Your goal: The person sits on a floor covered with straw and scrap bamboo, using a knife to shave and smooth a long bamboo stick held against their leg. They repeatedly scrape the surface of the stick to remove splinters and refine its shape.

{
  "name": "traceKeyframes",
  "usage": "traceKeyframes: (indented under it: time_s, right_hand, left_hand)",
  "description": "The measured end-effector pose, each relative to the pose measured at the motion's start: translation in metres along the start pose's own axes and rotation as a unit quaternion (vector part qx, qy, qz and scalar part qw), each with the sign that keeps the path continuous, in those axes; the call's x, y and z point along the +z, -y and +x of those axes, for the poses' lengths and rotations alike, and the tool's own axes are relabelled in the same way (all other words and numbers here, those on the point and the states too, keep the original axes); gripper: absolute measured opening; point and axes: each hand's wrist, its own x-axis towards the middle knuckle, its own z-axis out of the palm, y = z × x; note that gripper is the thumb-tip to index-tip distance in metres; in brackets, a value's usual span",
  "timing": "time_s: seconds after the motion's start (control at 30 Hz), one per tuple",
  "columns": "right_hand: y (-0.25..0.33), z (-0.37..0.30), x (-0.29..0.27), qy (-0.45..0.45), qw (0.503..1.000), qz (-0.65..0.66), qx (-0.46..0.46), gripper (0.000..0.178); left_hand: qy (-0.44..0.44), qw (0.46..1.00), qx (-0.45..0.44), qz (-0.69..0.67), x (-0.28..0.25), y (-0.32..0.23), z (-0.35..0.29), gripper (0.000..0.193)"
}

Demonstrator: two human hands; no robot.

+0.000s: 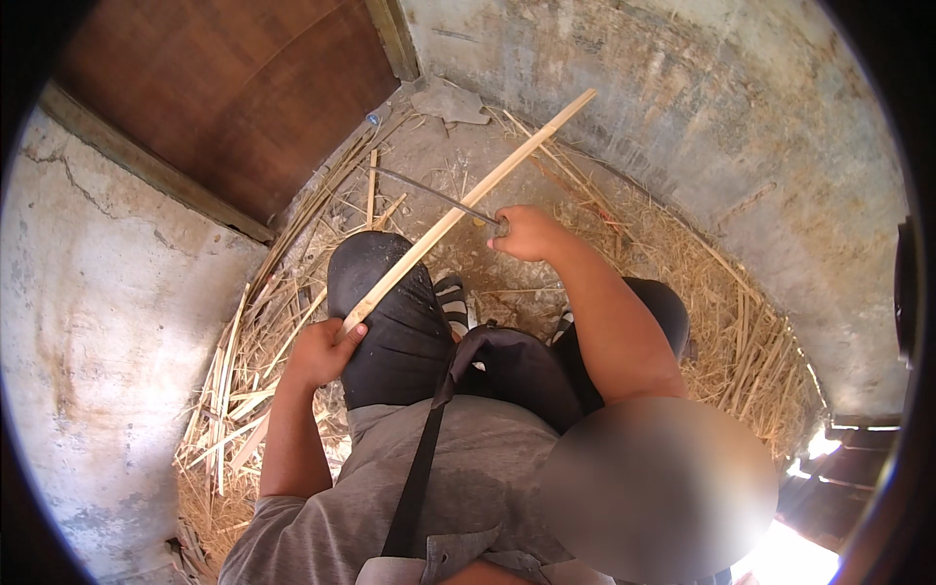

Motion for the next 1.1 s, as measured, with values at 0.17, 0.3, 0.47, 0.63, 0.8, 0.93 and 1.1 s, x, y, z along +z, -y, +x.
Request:
traceKeyframes:
  time_s: [0.17, 0.3, 0.47, 0.63, 0.8, 0.93, 1.1]
  right_hand:
    - [-0.002, 0.001, -0.007, -0.004, 1.0, -0.006, 0.0, 0.053]
    - [-0.001, -0.001, -0.008, 0.002, 1.0, -0.013, -0.019, 0.052]
    - [0.006, -0.001, 0.002, 0.032, 0.998, -0.02, -0.047, 0.052]
    - [0.01, -0.001, -0.001, 0.045, 0.998, -0.006, -0.048, 0.052]
    - [-0.004, 0.002, 0.002, 0.011, 1.0, 0.011, -0.023, 0.05]
    - [-0.004, 0.003, 0.004, 0.008, 1.0, -0.012, -0.021, 0.05]
    - [0.005, -0.001, 0.001, 0.019, 0.999, -0.019, -0.045, 0.05]
  left_hand:
    - [-0.002, 1.0, -0.002, 0.0, 0.002, 0.002, 0.001, 0.061]
    - [-0.01, 1.0, 0.004, -0.005, 0.003, 0.003, 0.001, 0.061]
    - [-0.007, 1.0, 0.011, -0.004, 0.001, 0.001, 0.0, 0.061]
    - [-0.008, 1.0, 0.004, -0.008, 0.002, 0.0, -0.001, 0.06]
    - [-0.005, 1.0, 0.003, -0.021, 0.003, 0.001, 0.0, 0.06]
    - [-0.006, 1.0, 0.001, -0.012, 0.002, 0.001, 0.0, 0.059]
    - [-0.013, 1.0, 0.009, -0.014, 0.003, 0.001, -0.001, 0.059]
